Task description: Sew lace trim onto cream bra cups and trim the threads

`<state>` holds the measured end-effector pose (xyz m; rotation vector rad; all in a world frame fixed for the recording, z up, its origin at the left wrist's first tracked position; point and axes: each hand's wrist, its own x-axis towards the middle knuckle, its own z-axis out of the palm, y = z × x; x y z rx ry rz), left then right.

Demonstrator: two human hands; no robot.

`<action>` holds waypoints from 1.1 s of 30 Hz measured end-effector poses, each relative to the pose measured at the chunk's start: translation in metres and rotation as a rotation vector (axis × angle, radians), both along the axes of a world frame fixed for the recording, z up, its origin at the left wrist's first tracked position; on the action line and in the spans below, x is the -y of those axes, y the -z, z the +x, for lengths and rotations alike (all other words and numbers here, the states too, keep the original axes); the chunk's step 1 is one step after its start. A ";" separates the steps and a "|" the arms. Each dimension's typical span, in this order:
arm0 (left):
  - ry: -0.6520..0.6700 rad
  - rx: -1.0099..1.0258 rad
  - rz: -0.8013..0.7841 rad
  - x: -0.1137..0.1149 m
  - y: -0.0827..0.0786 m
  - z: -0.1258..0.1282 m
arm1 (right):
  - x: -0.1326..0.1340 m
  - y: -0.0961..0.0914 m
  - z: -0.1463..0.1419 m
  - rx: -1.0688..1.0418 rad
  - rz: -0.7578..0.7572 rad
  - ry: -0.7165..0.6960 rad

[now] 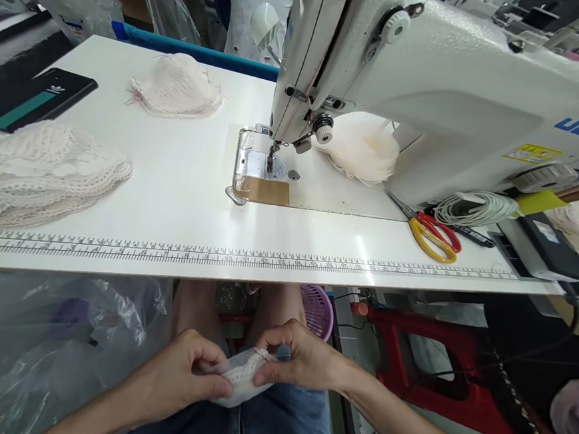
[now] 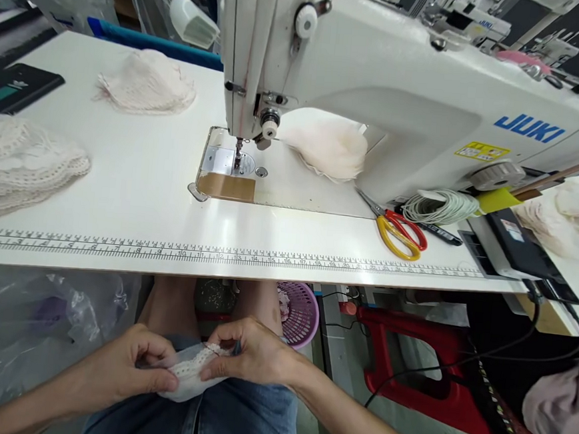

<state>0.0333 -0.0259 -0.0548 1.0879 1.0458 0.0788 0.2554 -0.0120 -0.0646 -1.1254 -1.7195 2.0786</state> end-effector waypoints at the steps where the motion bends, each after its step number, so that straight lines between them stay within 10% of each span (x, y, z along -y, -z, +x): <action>1: 0.002 -0.021 0.000 0.001 0.000 -0.003 | 0.000 0.000 0.000 -0.010 -0.010 -0.001; 33: -0.033 -0.042 0.008 0.003 0.002 0.023 | 0.004 -0.001 0.001 0.037 0.159 -0.111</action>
